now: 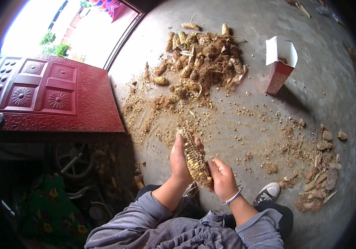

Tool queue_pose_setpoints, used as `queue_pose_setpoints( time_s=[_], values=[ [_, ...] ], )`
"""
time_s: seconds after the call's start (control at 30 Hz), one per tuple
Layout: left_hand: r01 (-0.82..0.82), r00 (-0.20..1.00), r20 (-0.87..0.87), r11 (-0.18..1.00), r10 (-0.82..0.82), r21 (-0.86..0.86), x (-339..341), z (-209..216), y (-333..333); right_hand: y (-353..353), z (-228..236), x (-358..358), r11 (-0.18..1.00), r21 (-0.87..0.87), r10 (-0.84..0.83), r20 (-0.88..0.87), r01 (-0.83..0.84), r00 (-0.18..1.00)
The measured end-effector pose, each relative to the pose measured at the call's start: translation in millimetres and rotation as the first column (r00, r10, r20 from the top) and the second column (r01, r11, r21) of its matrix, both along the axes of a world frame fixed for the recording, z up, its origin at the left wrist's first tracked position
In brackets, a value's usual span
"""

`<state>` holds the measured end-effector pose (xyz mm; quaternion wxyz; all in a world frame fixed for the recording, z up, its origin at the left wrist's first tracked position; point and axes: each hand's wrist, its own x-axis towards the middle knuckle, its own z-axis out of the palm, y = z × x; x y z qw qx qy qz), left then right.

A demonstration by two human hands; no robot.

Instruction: The person sits on the floor and manually shells dried corn cobs by hand, removing kernels and dropping them onto the floor. The person repeatedly picks up cobs, shucks them, and discards the cobs.

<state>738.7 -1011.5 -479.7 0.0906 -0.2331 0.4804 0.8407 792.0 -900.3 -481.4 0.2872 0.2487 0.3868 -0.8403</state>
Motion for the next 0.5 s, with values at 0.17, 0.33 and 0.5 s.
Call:
queue_pose_setpoints(
  time_s=[0.17,0.33,0.5],
  values=[
    [0.088,0.996,-0.007,0.99,-0.088,0.109,-7,-11,-2,-1,-16,1,0.994,0.086,-0.054,-0.195,0.072,0.979],
    [0.048,0.999,0.0,0.969,-0.05,0.243,-6,-11,0,3,-7,-8,0.975,-0.18,-0.146,-0.061,0.133,0.987],
    [0.04,0.999,-0.03,0.932,-0.031,0.362,-7,-7,-5,8,-9,-4,0.99,-0.139,-0.023,-0.196,-0.005,0.98]
  ],
)
